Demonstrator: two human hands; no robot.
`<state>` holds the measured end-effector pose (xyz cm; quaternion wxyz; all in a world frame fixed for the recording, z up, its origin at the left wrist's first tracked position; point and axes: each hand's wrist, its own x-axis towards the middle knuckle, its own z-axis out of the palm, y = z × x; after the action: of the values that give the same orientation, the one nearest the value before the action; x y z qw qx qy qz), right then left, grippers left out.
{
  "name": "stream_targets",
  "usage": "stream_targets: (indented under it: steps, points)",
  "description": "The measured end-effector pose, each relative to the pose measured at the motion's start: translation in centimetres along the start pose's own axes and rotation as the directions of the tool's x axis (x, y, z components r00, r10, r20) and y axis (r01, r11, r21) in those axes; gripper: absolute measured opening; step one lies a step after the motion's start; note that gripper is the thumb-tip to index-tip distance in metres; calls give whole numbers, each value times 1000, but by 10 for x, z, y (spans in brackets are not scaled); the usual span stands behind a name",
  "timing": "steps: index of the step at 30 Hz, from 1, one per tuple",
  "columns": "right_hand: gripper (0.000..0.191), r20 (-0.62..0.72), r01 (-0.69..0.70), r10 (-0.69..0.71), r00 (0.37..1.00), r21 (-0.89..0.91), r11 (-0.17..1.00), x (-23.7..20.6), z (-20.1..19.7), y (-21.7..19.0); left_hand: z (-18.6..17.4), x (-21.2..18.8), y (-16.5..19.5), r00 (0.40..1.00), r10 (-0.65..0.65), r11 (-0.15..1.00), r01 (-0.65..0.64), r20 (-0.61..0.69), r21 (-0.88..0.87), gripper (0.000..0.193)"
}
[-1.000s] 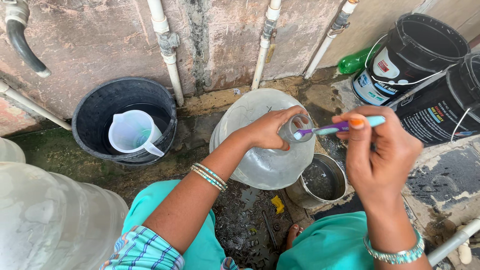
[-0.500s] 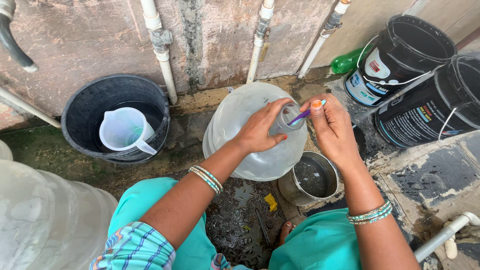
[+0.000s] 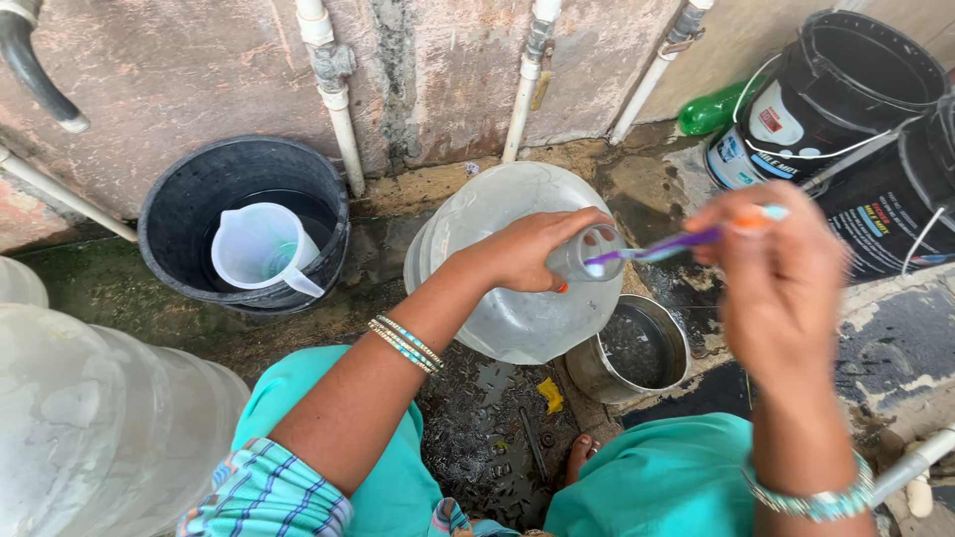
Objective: The person scrubs the inside of a large plastic water dispenser bottle with a toothbrush, then wipes the exterior with a yellow sponge. The task is performed while sitting on a wet floor next to buckets and paint cans.
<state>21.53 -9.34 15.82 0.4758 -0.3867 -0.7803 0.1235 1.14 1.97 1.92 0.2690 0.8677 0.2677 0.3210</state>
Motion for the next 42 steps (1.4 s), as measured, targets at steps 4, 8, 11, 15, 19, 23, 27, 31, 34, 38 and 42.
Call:
stream_targets:
  steps: [4,8,11,15,19,23,27,31,34,38,42]
  points:
    - [41,-55,66,-70,996,-74,995,-15,-15,-3,-2,1,2,1000,22,999,-22,0,-42,97]
    - [38,-10,-30,29,1000,-92,995,-2,8,24,-4,2,2,1000,-11,1000,11,0,-17,98]
    - [36,67,-86,94,993,-110,990,8,31,34,-6,1,2,1000,-25,999,24,-5,-27,98]
    - [35,46,-80,82,996,-50,996,13,20,24,-7,3,3,995,-90,994,92,32,-63,95]
    - [38,-23,47,-47,999,7,999,-4,-12,10,-9,1,1,990,-126,988,132,66,-79,96]
    - [34,58,19,-11,998,-131,991,-10,2,19,-10,1,-3,992,-104,992,109,72,-71,97]
    - [32,223,112,-78,972,-142,983,9,33,33,-13,0,-6,991,-104,989,112,82,-99,94]
    - [30,198,61,-39,979,-105,993,13,22,17,-19,-2,-5,989,-101,983,116,109,-143,89]
    - [32,124,119,-116,985,-14,993,2,-13,-6,-24,-2,-1,975,-153,974,176,162,-140,95]
    - [37,155,194,-191,969,-5,981,-1,-11,-3,-26,-4,4,972,-118,973,155,205,-171,95]
    - [36,324,249,-231,917,-14,968,4,19,25,-24,-4,8,968,-105,987,130,228,-98,92]
